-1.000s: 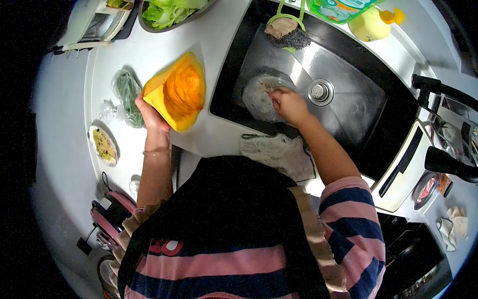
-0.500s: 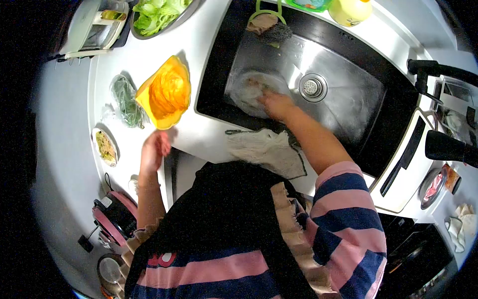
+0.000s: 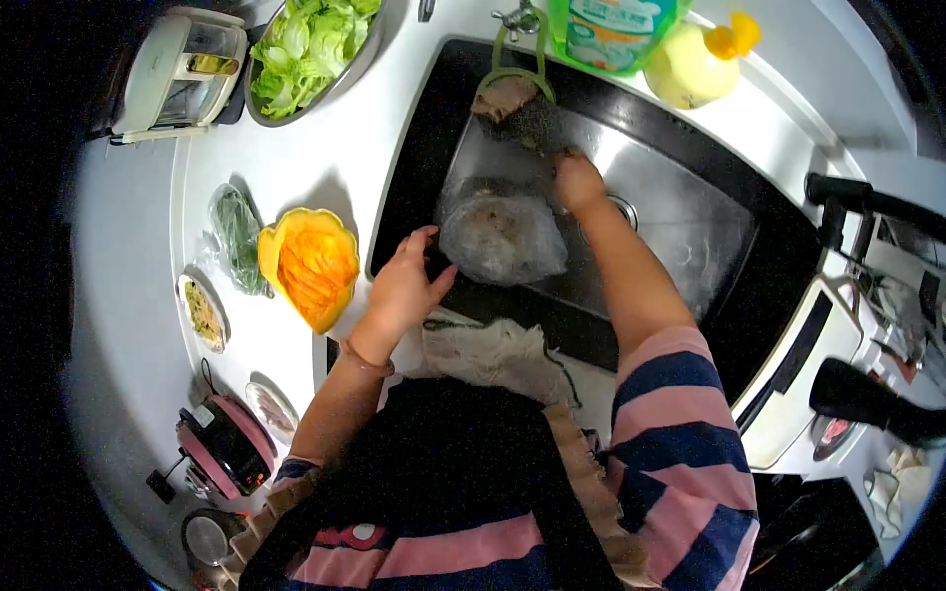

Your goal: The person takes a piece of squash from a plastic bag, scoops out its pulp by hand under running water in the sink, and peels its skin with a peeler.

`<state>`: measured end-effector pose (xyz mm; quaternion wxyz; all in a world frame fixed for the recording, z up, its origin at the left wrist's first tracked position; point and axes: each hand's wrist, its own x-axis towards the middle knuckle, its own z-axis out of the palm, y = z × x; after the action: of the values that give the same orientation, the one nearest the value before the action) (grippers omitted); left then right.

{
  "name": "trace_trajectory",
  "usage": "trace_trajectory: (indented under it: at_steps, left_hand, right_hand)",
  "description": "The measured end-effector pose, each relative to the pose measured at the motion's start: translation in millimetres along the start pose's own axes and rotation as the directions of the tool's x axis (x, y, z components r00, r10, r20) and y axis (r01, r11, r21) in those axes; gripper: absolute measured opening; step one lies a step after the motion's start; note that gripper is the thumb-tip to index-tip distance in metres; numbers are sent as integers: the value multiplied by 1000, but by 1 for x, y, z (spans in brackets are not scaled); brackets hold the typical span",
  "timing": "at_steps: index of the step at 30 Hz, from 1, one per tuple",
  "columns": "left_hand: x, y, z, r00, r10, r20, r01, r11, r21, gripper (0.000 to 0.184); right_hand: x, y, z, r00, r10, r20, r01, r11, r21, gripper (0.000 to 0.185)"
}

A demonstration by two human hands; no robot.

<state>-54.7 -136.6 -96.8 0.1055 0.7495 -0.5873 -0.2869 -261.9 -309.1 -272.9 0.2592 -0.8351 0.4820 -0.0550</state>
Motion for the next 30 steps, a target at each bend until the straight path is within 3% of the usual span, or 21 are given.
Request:
trace_trajectory:
  at_steps: [1, 2, 4, 6, 8, 10, 13, 18, 19, 20, 22, 23, 25, 26, 28, 30]
  left_hand:
    - [5, 0, 2, 996, -86, 36, 82, 993, 88, 58]
    - [10, -1, 4, 996, -91, 25, 89, 993, 82, 58]
    - [19, -4, 7, 944, -262, 199, 234, 960, 154, 70]
    - [24, -14, 17, 934, -280, 224, 232, 948, 218, 70]
    - [29, -16, 21, 851, -372, 370, 291, 922, 257, 69]
    - [29, -16, 23, 846, -376, 379, 294, 921, 257, 66]
    - [35, -24, 30, 820, -345, 456, 295, 938, 181, 61]
    - [39, -31, 40, 814, -382, 438, 394, 917, 67, 54]
    - [40, -33, 41, 811, -384, 441, 395, 916, 71, 54]
    - [40, -36, 42, 813, -381, 440, 419, 908, 12, 56]
    - [42, -38, 44, 815, -381, 436, 445, 894, -51, 57]
    - [42, -38, 45, 817, -398, 417, 454, 890, -41, 58]
    - [39, -38, 46, 816, -419, 397, 468, 883, -30, 59]
    - [39, -36, 47, 851, -407, 332, 432, 902, 0, 62]
    - [38, -33, 46, 880, -392, 269, 398, 917, 34, 65]
    - [40, -30, 42, 874, -393, 285, 405, 914, 20, 68]
  right_hand:
    - [19, 2, 5, 979, 81, 186, -70, 995, -65, 31]
    - [36, 5, 8, 980, 70, 186, -58, 996, -71, 31]
    - [62, -2, 8, 835, 214, 507, -48, 946, -321, 39]
    - [70, 3, 21, 837, 205, 507, -47, 951, -306, 39]
    - [74, 6, 30, 852, 204, 482, -73, 958, -277, 40]
    - [71, 5, 34, 876, 195, 442, -101, 969, -225, 40]
    - [67, 1, 37, 918, 170, 359, -143, 985, -102, 41]
    - [49, -20, 23, 973, 161, 163, -192, 962, 196, 43]
    - [45, -30, 14, 939, 257, 229, -298, 940, 165, 42]
    - [47, -21, 28, 938, 257, 234, -300, 939, 168, 42]
    - [55, -2, 55, 945, 134, 298, -62, 969, -239, 34]
    - [54, 2, 59, 945, 130, 299, -58, 969, -239, 34]
    - [51, -4, 51, 886, 320, 335, -260, 942, -212, 32]
    - [51, -3, 52, 887, 317, 336, -258, 943, -210, 32]
    - [49, 3, 54, 906, 165, 391, -9, 929, -370, 30]
    - [49, 6, 54, 922, 147, 358, -4, 928, -371, 29]
